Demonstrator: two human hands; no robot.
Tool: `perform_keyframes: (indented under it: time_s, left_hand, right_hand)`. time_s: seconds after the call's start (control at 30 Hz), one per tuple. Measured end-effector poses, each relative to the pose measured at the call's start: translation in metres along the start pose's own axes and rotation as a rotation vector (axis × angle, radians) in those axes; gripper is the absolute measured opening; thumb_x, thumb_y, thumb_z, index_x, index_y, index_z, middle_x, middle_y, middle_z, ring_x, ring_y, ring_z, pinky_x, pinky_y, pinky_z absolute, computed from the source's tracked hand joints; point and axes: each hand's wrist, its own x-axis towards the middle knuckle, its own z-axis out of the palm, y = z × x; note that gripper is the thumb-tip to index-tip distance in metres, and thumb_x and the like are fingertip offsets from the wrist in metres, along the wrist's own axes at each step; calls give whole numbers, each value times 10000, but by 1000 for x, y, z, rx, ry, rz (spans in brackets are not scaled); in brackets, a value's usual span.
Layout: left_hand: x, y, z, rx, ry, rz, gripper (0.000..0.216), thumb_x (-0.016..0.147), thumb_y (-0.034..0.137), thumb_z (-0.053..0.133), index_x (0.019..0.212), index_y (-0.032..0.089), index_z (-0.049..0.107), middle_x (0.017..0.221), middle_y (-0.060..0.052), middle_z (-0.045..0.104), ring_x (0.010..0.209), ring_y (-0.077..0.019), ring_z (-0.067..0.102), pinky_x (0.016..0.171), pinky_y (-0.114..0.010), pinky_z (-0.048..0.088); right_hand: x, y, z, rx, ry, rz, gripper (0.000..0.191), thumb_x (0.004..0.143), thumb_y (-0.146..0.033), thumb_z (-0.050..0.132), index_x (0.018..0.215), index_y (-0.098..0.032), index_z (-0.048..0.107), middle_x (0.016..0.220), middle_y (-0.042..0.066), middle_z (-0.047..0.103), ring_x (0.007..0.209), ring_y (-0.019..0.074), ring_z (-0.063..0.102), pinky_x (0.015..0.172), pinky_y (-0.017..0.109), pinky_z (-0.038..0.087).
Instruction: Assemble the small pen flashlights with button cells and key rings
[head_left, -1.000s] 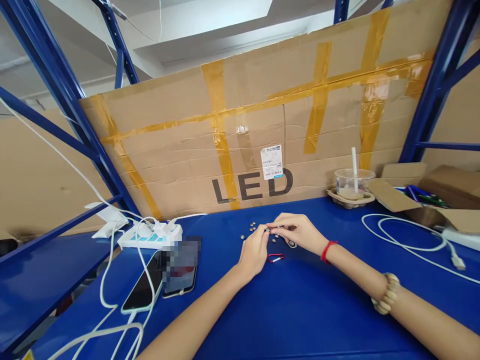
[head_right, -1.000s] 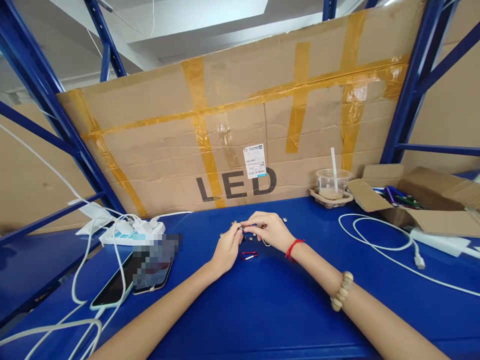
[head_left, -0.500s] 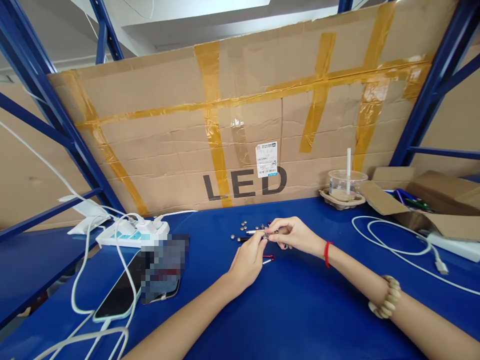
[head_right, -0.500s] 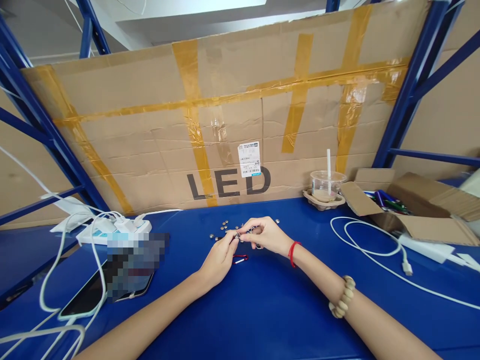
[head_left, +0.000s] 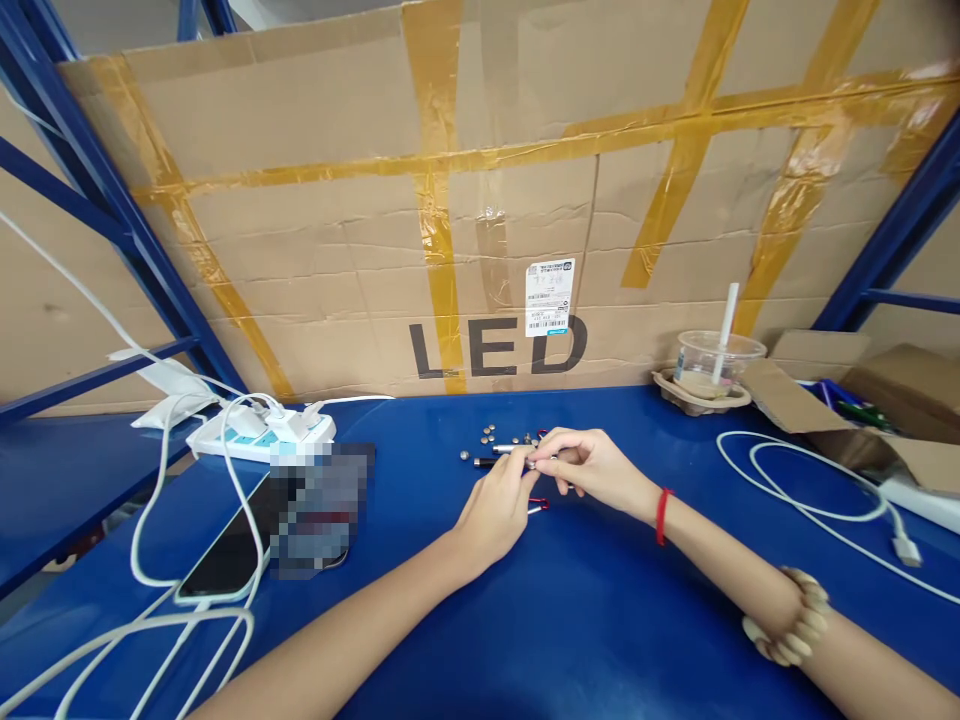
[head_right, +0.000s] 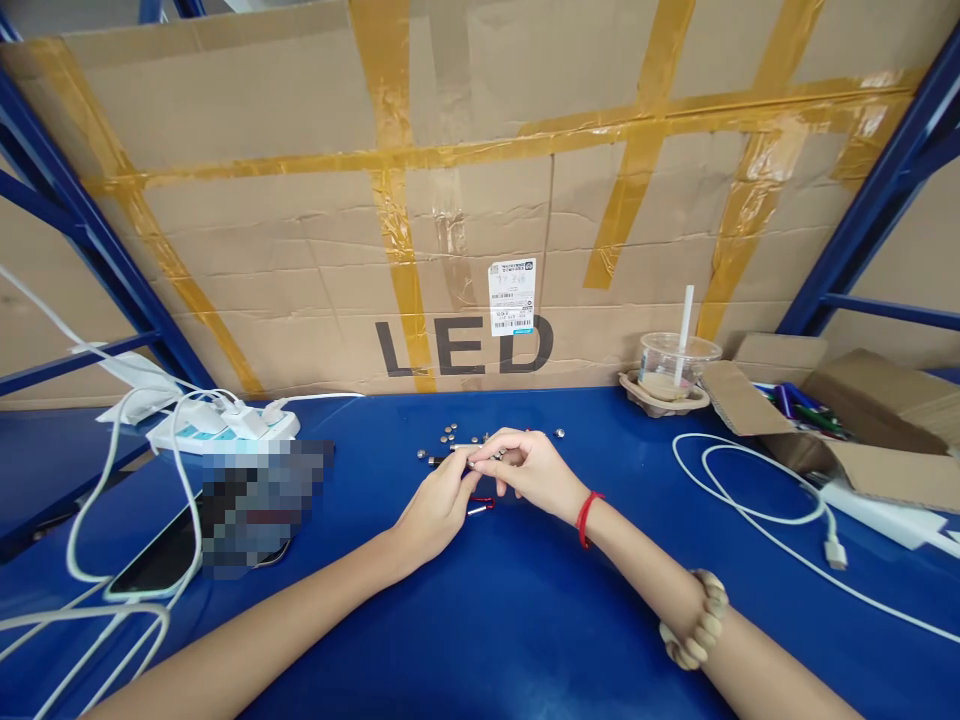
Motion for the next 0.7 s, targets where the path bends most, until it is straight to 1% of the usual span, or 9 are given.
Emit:
perform_keyframes:
  time_s: [0.07, 0.13, 0.27, 0.33, 0.4, 0.5, 0.6, 0.7]
  left_hand:
    - [0, -1, 1, -7, -1, -3, 237, 893, 228, 278, 1086, 218, 416, 1051, -51, 548, 976, -179, 513, 806, -296, 414]
    - [1, -3, 2, -4, -9, -17, 244, 895, 228, 273, 1088, 216, 422, 1033, -51, 554, 963, -179, 520, 810, -299, 414]
    - [1, -6, 3, 55, -14, -35, 234, 886, 219, 286, 1043, 202, 459, 972, -54, 562, 892, -186, 538, 770, -309, 431]
    - [1, -7, 3, 77, -16, -25, 236, 877, 196, 289, 1031, 199, 467, 960, -53, 561, 876, -183, 536, 754, -305, 438]
    - [1, -7, 3, 79, -15, -7, 246, 866, 172, 296, 1048, 203, 459, 984, -53, 556, 902, -181, 524, 772, -304, 434]
    - [1, -6, 3, 57, 4, 12, 260, 858, 160, 315, 1077, 211, 445, 1036, -49, 541, 958, -178, 501, 827, -313, 416]
    - [2, -6, 3, 16, 26, 24, 250, 870, 185, 317, 1084, 218, 442, 1061, -46, 532, 986, -174, 488, 853, -317, 402]
    - [4, -6, 4, 1, 87, 30, 235, 882, 225, 319, 1079, 216, 447, 1062, -45, 531, 1003, -174, 472, 870, -318, 383]
  right_hand:
    - [0, 0, 2, -51, 6, -39, 232, 704, -375, 596, 752, -152, 637, 812, 37, 584, 432, 55, 527, 345, 174, 387]
    - [0, 0, 3, -103, 19, -61, 236, 719, -382, 578, 775, -161, 638, 828, 37, 584, 428, 56, 531, 371, 187, 408]
    - [-1, 1, 4, -231, 22, -112, 246, 742, -393, 548, 801, -171, 638, 825, 36, 587, 447, 61, 532, 439, 205, 437]
    - [-3, -1, 5, -364, 58, -160, 217, 722, -386, 575, 776, -187, 644, 803, 24, 593, 465, 62, 524, 471, 206, 436]
    - [-6, -4, 7, -507, 122, -193, 171, 710, -367, 595, 757, -212, 649, 790, 7, 601, 474, 59, 516, 501, 205, 428]
    - [-9, -9, 10, -613, 179, -213, 141, 740, -342, 566, 742, -229, 649, 800, -5, 608, 479, 52, 518, 520, 199, 418]
    - [-8, -11, 11, -564, 203, -227, 179, 757, -355, 539, 731, -213, 644, 806, 13, 612, 489, 63, 524, 506, 201, 423]
    - [-5, -10, 9, -361, 256, -164, 243, 748, -400, 531, 745, -178, 628, 808, 45, 615, 465, 73, 524, 456, 208, 437]
